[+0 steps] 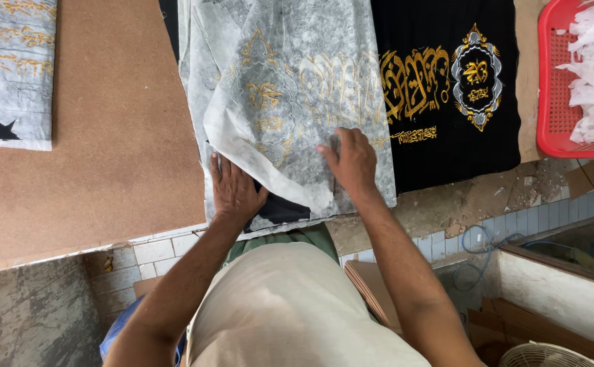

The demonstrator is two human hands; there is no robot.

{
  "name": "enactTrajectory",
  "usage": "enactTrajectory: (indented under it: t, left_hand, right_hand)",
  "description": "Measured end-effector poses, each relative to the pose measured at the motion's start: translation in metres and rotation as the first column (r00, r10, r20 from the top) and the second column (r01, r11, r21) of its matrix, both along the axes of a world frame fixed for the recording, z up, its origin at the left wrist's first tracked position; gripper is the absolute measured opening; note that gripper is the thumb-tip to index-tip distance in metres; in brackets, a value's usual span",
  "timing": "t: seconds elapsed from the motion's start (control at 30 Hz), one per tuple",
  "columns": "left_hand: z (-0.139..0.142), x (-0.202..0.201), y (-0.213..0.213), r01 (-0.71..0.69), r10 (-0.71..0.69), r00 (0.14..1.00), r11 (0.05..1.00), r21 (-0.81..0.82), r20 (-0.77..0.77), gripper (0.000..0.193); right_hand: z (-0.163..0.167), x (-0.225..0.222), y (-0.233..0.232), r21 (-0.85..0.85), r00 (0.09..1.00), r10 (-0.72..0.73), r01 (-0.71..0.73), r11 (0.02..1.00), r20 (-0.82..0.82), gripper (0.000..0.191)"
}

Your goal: The person peels a white paper-like backing from black fabric pieces with gold embroidery on a workbench. They repeatedly lift the backing, pull it off in sections, and place the removed pieces into a red basket. The person handles multiple fabric pieces one at a time, smoothing and repositioning them as needed.

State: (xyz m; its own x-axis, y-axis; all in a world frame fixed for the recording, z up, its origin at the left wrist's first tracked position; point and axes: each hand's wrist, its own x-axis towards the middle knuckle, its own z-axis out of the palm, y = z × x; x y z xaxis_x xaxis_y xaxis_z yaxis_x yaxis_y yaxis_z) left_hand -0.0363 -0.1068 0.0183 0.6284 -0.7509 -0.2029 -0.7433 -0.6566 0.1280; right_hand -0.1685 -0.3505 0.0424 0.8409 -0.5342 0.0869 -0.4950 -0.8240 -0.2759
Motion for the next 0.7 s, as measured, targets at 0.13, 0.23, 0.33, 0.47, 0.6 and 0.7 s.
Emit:
enactTrajectory:
  t: [0.13, 0.23, 0.33, 0.47, 0.6, 0.7]
  left_hand:
    - [0.008, 0.001, 0.003, -0.014, 0.018, 0.996, 0.999, 0.044, -0.087, 0.101]
    - [0.009, 0.002, 0.004, -0.042, 0.044, 0.992, 0.999, 0.019, -0.118, 0.104]
    - [0.006, 0.002, 0.006, -0.066, 0.065, 0.994, 0.998, -0.004, -0.088, 0.101]
    - [-0.001, -0.002, 0.008, -0.089, 0.085, 0.995, 0.993, -0.081, -0.052, 0.102]
    - [-0.001, -0.001, 0.007, -0.106, 0.099, 0.994, 0.979, -0.173, -0.048, 0.102]
    - [0.002, -0.001, 0.001, -0.051, 0.053, 0.997, 0.998, -0.035, 0.061, 0.101]
  right_hand:
    - [0.007, 0.002, 0.064, -0.045, 0.952, 0.304, -0.302, 0.952, 0.025, 0.083]
    - [-0.016, 0.005, 0.089, -0.153, 0.967, 0.251, -0.253, 0.955, -0.035, 0.040]
    - [-0.045, 0.010, 0.068, -0.179, 0.979, 0.174, -0.191, 0.965, -0.104, 0.014]
    - [-0.043, 0.011, -0.005, -0.155, 0.966, -0.254, 0.245, 0.957, -0.040, 0.019]
    - [0.001, -0.006, -0.039, -0.167, 0.906, -0.421, 0.423, 0.891, 0.049, 0.025]
    - [0.020, 0.000, -0.013, -0.024, 0.946, -0.304, 0.309, 0.951, 0.110, 0.047]
